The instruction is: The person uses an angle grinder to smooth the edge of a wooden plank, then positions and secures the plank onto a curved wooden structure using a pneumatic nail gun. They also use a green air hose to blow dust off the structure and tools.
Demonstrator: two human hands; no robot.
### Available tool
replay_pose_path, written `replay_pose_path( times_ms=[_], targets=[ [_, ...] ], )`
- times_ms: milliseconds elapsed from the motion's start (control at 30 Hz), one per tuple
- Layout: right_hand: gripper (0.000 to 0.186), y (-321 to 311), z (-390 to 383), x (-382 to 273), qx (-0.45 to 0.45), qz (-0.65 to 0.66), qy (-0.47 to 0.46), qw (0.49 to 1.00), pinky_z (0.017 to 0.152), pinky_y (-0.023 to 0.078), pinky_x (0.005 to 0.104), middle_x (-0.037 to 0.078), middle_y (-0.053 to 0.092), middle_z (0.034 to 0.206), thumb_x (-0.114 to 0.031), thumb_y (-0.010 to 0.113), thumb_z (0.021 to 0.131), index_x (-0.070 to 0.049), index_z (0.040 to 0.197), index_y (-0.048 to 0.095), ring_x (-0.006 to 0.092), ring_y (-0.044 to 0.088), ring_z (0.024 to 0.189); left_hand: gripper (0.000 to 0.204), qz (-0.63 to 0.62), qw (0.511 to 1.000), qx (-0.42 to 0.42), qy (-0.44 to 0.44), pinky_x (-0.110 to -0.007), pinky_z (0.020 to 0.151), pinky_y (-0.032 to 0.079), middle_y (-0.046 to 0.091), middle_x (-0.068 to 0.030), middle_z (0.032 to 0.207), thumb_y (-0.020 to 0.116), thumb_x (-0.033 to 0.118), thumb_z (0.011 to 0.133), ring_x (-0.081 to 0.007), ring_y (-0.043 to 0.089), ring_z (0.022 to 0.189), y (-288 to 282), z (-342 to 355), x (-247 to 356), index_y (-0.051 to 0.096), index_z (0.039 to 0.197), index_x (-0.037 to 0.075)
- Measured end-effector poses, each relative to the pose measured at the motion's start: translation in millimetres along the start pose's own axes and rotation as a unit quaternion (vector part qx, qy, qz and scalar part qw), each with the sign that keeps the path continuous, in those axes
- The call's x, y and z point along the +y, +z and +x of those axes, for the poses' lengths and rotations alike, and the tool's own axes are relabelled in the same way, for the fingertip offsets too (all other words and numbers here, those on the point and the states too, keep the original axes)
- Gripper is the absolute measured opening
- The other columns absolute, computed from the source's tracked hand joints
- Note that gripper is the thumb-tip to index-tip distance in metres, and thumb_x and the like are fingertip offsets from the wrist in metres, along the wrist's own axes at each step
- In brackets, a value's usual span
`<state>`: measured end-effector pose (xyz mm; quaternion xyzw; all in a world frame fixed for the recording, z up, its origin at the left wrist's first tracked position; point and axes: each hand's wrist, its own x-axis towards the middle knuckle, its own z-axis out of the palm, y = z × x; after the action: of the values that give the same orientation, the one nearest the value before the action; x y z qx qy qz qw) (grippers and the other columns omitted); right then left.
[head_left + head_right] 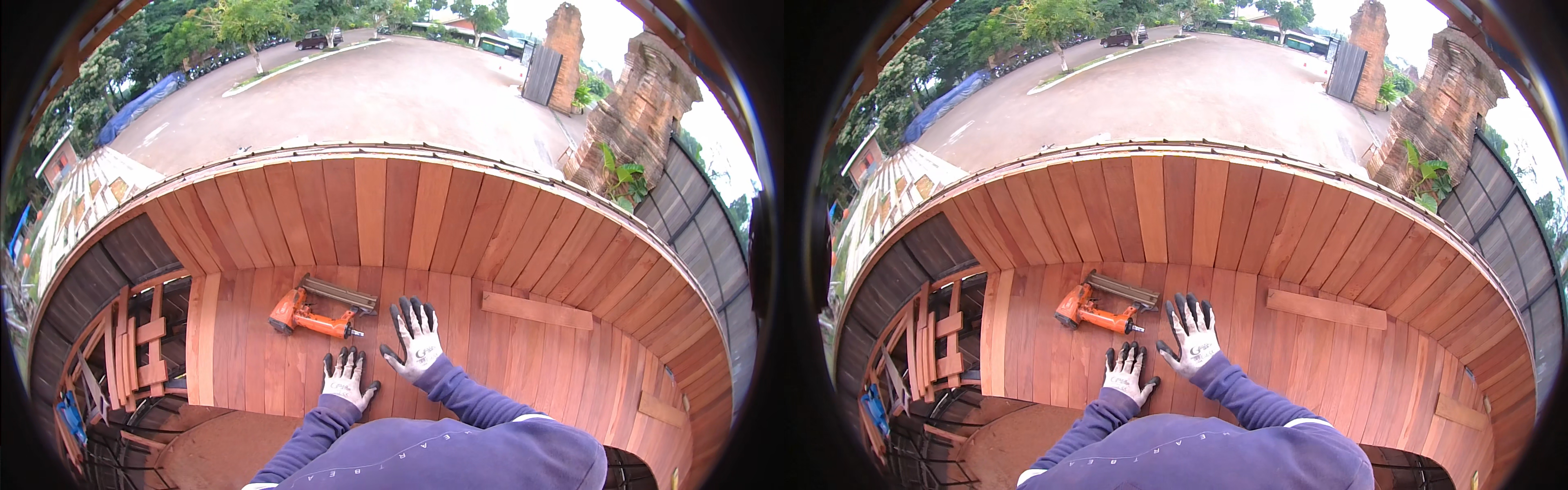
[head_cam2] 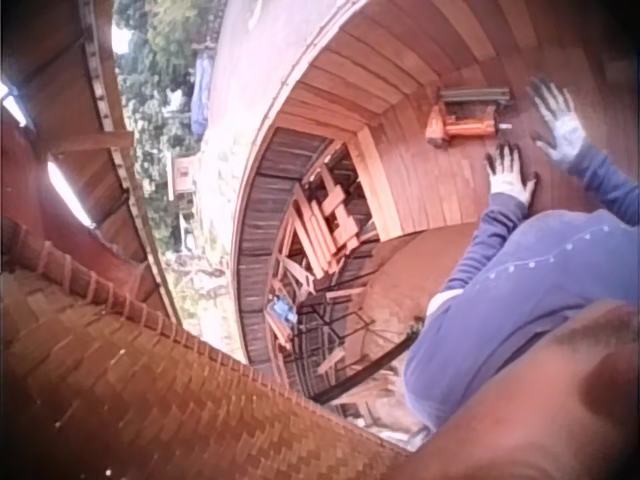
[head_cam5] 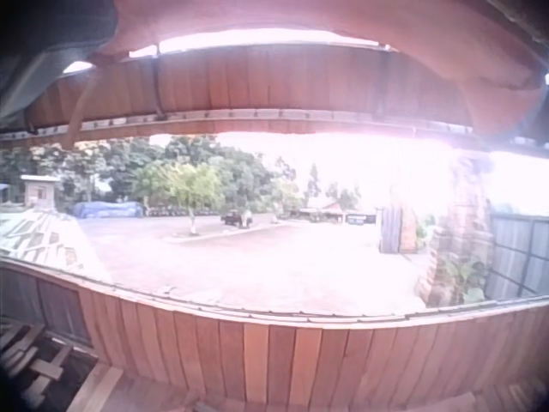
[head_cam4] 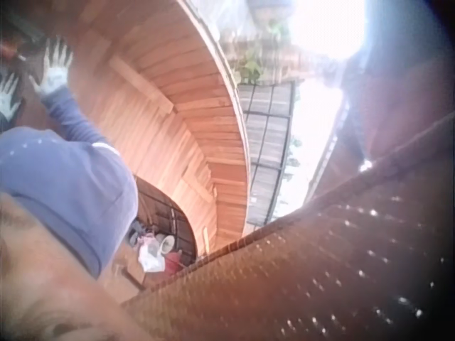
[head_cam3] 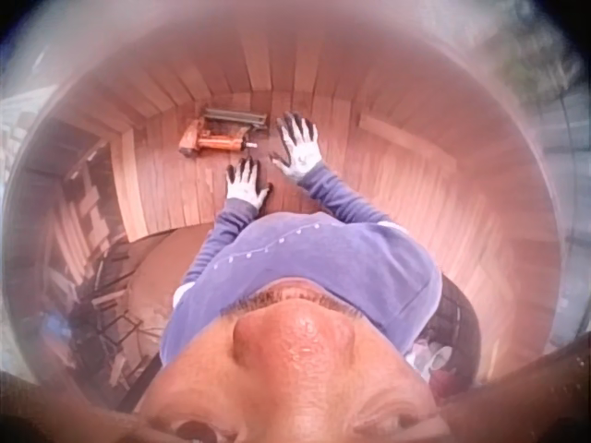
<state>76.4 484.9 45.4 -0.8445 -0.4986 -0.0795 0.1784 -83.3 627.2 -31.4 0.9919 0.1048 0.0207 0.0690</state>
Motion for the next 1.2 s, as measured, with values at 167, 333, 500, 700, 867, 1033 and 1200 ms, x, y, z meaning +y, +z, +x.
replay_pose_path(
  times_ms=[167, 333, 500, 700, 867, 1033, 1200],
  targets=[
    [0.081, 52, -5, 20, -0.151, -0.05, 0.009, 0.987, 0.114, 0.003, 0.0487, 0.017, 0.018, 0.151, -0.056, 0.041, 0.088, -0.002, 0.144, 0.021, 0.0305, 0.013, 0.141, 0.077, -0.001, 1.0, -0.005, 0.008, -0.052, 0.113, -0.002, 0.02, -0.0161, 0.151, 0.04, 0.056, 0.088, -0.0283, 0.014, 0.141, 0, 1, 1, 0.023, 0.145, 0.006],
    [0.081, 56, -5, 17, -0.152, -0.044, 0.012, 0.987, 0.114, 0.002, 0.0491, 0.017, 0.018, 0.151, -0.057, 0.041, 0.087, -0.002, 0.144, 0.022, 0.0302, 0.013, 0.141, 0.077, -0.008, 1.0, -0.003, 0.008, -0.052, 0.113, 0.0, 0.019, -0.0179, 0.15, 0.043, 0.054, 0.088, -0.0312, 0.012, 0.141, -4, 1, 0, 0.023, 0.144, 0.005],
    [0.081, 55, -7, 20, -0.145, -0.031, 0.013, 0.989, 0.113, 0.002, 0.0494, 0.018, 0.02, 0.15, -0.056, 0.042, 0.087, -0.002, 0.144, 0.022, 0.0313, 0.013, 0.141, 0.077, -0.027, 0.994, 0.089, -0.052, -0.054, 0.112, 0.002, 0.022, -0.0196, 0.149, 0.046, 0.051, 0.086, -0.0355, 0.013, 0.14, -10, -4, 7, 0.025, 0.143, 0.004],
    [0.081, 22, -6, -4, -0.034, 0.087, 0.017, 0.995, 0.11, 0.013, 0.0533, 0.024, 0.021, 0.147, -0.044, 0.061, 0.08, -0.006, 0.143, 0.026, 0.0417, 0.017, 0.137, 0.078, 0.006, 0.997, 0.009, -0.075, -0.05, 0.113, -0.001, 0.017, -0.0184, 0.151, 0.041, 0.053, 0.088, -0.0321, 0.012, 0.141, 5, -7, 0, 0.02, 0.145, 0.004],
    [0.087, 15, -24, -28, -0.028, 0.084, -0.044, 0.995, 0.111, 0.007, 0.055, 0.021, 0.017, 0.149, -0.041, 0.065, 0.077, -0.004, 0.144, 0.023, 0.0393, 0.012, 0.139, 0.079, -0.023, 0.995, 0.024, -0.094, -0.05, 0.113, 0.003, 0.018, -0.0203, 0.15, 0.048, 0.051, 0.086, -0.035, 0.013, 0.14, -7, -15, -2, 0.021, 0.144, 0.004],
    [0.084, 54, -32, -24, -0.174, 0.01, -0.068, 0.982, 0.113, 0.005, 0.0522, 0.022, 0.022, 0.148, -0.045, 0.06, 0.08, -0.001, 0.142, 0.026, 0.0365, 0.014, 0.139, 0.079, -0.056, 0.988, 0.128, -0.069, -0.051, 0.113, 0.006, 0.018, -0.0211, 0.149, 0.047, 0.054, 0.086, -0.0361, 0.013, 0.14, -31, -23, 5, 0.025, 0.144, 0.005],
    [0.072, 30, -22, -35, -0.025, 0.068, -0.078, 0.994, 0.11, 0.017, 0.0518, 0.022, 0.029, 0.145, -0.026, 0.064, 0.08, -0.001, 0.139, 0.032, 0.0384, 0.024, 0.135, 0.076, -0.086, 0.994, 0.039, -0.059, -0.051, 0.114, 0.007, 0.022, -0.0194, 0.149, 0.049, 0.047, 0.086, -0.0307, 0.017, 0.14, 8, -35, -9, 0.024, 0.144, 0.005]
  ],
)
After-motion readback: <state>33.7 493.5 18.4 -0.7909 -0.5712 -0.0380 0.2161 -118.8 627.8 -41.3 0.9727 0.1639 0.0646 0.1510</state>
